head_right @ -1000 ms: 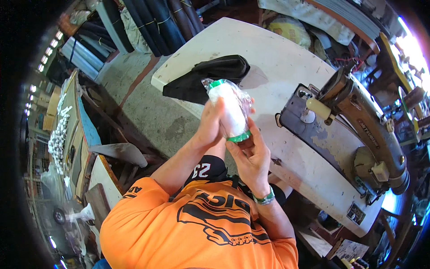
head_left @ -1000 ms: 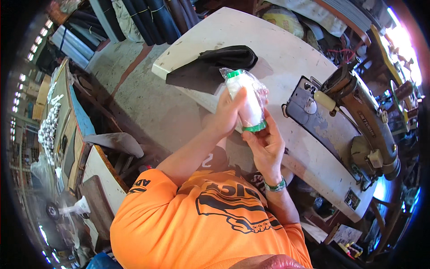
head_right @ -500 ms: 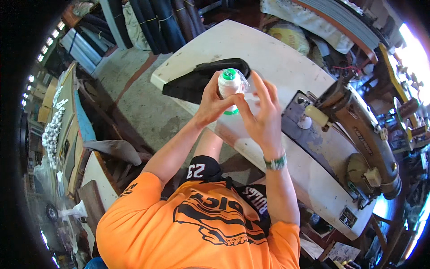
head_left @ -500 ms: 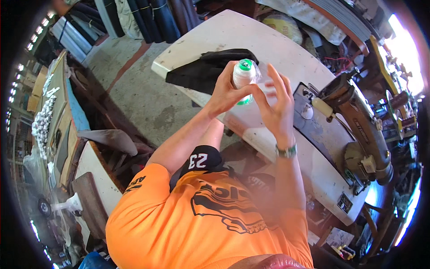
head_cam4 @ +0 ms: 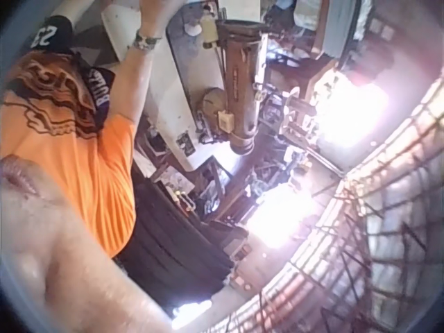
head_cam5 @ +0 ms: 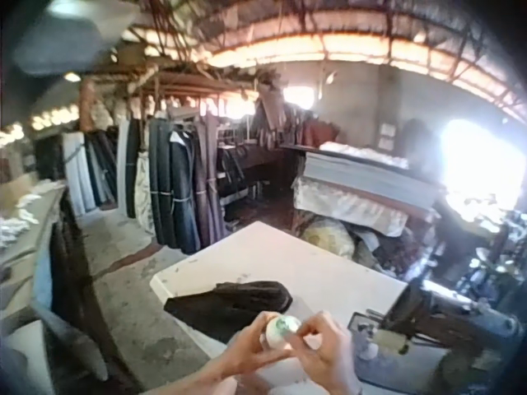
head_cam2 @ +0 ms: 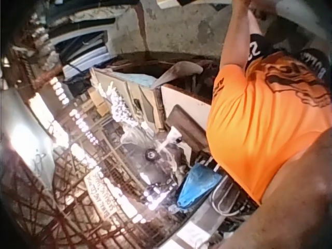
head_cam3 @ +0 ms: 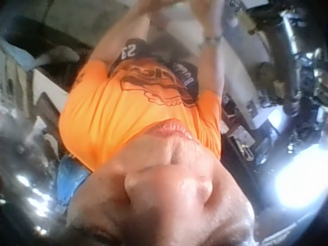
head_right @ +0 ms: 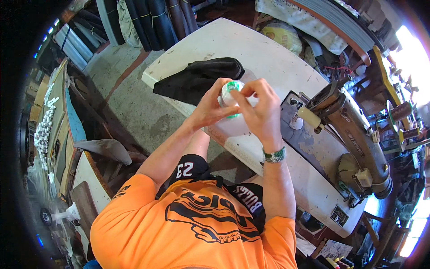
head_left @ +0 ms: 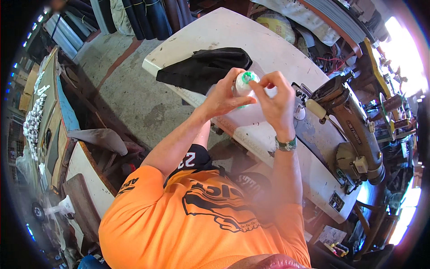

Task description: Using an industrial sewing machine to assemble pieces of dark leather or heavy fabric.

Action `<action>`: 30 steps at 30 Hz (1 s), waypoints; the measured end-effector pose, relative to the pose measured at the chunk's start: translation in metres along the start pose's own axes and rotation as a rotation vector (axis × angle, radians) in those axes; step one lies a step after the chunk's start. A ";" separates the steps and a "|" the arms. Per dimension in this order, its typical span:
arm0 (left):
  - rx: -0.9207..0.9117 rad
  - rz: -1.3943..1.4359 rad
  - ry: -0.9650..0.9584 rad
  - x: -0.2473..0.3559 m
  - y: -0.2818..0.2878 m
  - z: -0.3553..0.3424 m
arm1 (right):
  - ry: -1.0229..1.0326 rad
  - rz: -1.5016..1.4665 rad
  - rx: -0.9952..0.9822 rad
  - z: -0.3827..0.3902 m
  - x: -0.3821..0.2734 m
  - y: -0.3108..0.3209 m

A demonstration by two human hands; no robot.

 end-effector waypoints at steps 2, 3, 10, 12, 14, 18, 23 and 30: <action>0.038 -0.024 -0.110 0.009 0.006 -0.002 | -0.107 -0.010 0.047 -0.001 0.013 0.009; 0.083 0.045 -0.037 0.012 0.018 -0.004 | -0.171 -0.063 0.137 -0.001 0.019 0.018; 0.056 -0.156 -0.316 0.053 0.030 -0.018 | -0.177 0.068 -0.214 0.045 0.053 -0.026; 0.068 -0.179 -0.196 0.045 0.031 -0.022 | -0.294 0.025 -0.112 0.051 0.061 -0.035; 0.085 -0.143 -0.073 0.039 0.029 -0.018 | -0.288 0.017 -0.060 0.055 0.065 -0.039; 0.130 0.259 0.078 0.023 0.026 -0.015 | -0.392 -0.076 -0.063 0.067 0.070 -0.042; 0.174 0.307 0.022 0.030 0.016 -0.010 | -0.169 0.119 0.017 0.062 0.050 -0.031; 0.198 0.192 0.033 0.010 0.015 -0.014 | -0.185 -0.024 0.207 0.062 0.050 0.001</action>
Point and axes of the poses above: each hand's wrist, its own z-axis away from the middle knuckle, its own y-axis out of the back of the hand, x = y × z, the point moved 8 cm from there along -z, towards the middle knuckle, and after that the axes turned 14 degrees about x, right-handed, at the moved point
